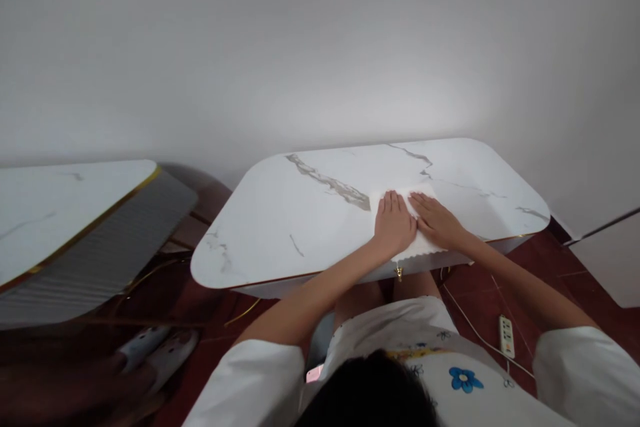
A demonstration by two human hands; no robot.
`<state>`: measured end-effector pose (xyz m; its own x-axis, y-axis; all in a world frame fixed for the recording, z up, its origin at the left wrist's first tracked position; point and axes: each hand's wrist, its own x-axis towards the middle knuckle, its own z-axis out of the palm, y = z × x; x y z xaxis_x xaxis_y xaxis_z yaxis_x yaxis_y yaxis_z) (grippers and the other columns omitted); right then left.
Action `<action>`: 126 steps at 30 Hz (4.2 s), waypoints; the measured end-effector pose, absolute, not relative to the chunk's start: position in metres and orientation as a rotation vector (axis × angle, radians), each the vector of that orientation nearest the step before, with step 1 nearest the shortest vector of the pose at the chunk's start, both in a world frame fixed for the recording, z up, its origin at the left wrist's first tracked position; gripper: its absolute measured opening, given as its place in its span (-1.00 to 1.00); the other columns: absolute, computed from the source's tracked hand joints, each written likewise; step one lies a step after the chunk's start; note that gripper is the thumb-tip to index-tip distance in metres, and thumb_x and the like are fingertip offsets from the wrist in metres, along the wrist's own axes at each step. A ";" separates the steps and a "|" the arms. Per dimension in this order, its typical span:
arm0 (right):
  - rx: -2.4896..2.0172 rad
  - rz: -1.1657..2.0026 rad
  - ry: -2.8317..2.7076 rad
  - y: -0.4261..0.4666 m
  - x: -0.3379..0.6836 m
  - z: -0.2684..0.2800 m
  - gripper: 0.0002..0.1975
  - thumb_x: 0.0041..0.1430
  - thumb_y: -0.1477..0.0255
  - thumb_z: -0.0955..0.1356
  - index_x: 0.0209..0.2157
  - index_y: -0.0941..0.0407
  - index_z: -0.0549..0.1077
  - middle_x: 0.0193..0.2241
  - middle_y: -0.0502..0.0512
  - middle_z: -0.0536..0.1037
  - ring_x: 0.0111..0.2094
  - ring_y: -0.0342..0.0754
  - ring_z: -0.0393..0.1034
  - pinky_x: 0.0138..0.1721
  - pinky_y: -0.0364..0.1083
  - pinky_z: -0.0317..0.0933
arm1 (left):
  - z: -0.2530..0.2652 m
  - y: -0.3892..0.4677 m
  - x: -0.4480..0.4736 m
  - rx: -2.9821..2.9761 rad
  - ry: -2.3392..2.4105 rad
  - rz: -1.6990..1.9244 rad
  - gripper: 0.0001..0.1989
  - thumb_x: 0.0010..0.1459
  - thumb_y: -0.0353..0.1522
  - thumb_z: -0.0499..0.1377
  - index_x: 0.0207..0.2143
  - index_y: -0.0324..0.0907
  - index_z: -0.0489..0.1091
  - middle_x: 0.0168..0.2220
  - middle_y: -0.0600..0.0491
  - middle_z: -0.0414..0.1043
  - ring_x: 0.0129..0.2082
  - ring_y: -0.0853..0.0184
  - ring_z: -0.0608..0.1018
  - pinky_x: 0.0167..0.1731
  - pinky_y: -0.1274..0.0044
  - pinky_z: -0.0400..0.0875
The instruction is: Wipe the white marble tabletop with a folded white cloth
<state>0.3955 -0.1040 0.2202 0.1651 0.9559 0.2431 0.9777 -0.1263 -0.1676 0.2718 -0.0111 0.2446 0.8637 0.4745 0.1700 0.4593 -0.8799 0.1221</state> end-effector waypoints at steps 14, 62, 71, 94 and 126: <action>-2.321 -0.049 -1.805 -0.018 0.470 0.230 -0.42 0.25 0.42 0.05 0.27 0.30 0.13 0.30 0.24 0.14 0.32 0.06 -0.02 0.27 0.12 -0.03 | 0.244 0.068 0.351 3.017 0.721 0.349 -0.43 0.26 -0.35 -0.11 0.22 -0.57 0.10 0.27 -0.34 0.11 0.29 0.05 0.15 0.26 0.33 -0.03; -2.396 -0.158 -1.726 -0.100 0.457 0.221 -0.42 0.30 0.37 0.02 0.30 0.25 0.08 0.32 0.19 0.08 0.33 0.06 -0.07 0.30 0.11 -0.11 | 0.247 -0.004 0.344 3.024 0.658 0.266 -0.41 0.27 -0.34 -0.14 0.26 -0.54 0.05 0.31 -0.27 0.05 0.32 0.08 0.10 0.27 0.34 -0.06; -2.358 -0.127 -1.727 -0.143 0.454 0.220 -0.43 0.32 0.32 0.04 0.33 0.09 0.02 0.33 0.09 0.07 0.34 0.02 -0.10 0.30 0.13 -0.08 | 0.243 -0.038 0.341 2.994 0.600 0.294 -0.39 0.23 -0.32 -0.08 0.24 -0.56 0.08 0.29 -0.34 0.06 0.31 0.03 0.10 0.27 0.28 -0.06; -2.425 -0.147 -1.702 -0.029 0.567 0.220 -0.41 0.22 0.45 0.04 0.26 0.30 0.15 0.30 0.22 0.14 0.32 0.08 -0.01 0.26 0.14 -0.03 | 0.239 0.057 0.449 2.972 0.601 0.428 -0.43 0.24 -0.36 -0.13 0.21 -0.56 0.11 0.26 -0.36 0.10 0.28 0.05 0.14 0.25 0.27 -0.06; -2.446 -0.073 -1.589 -0.027 0.608 0.222 -0.41 0.27 0.40 0.02 0.29 0.24 0.10 0.32 0.16 0.08 0.33 0.03 -0.08 0.30 0.13 -0.12 | 0.238 0.063 0.493 2.984 0.562 0.434 -0.41 0.25 -0.36 -0.15 0.23 -0.60 0.06 0.27 -0.38 0.07 0.30 0.03 0.12 0.26 0.25 -0.08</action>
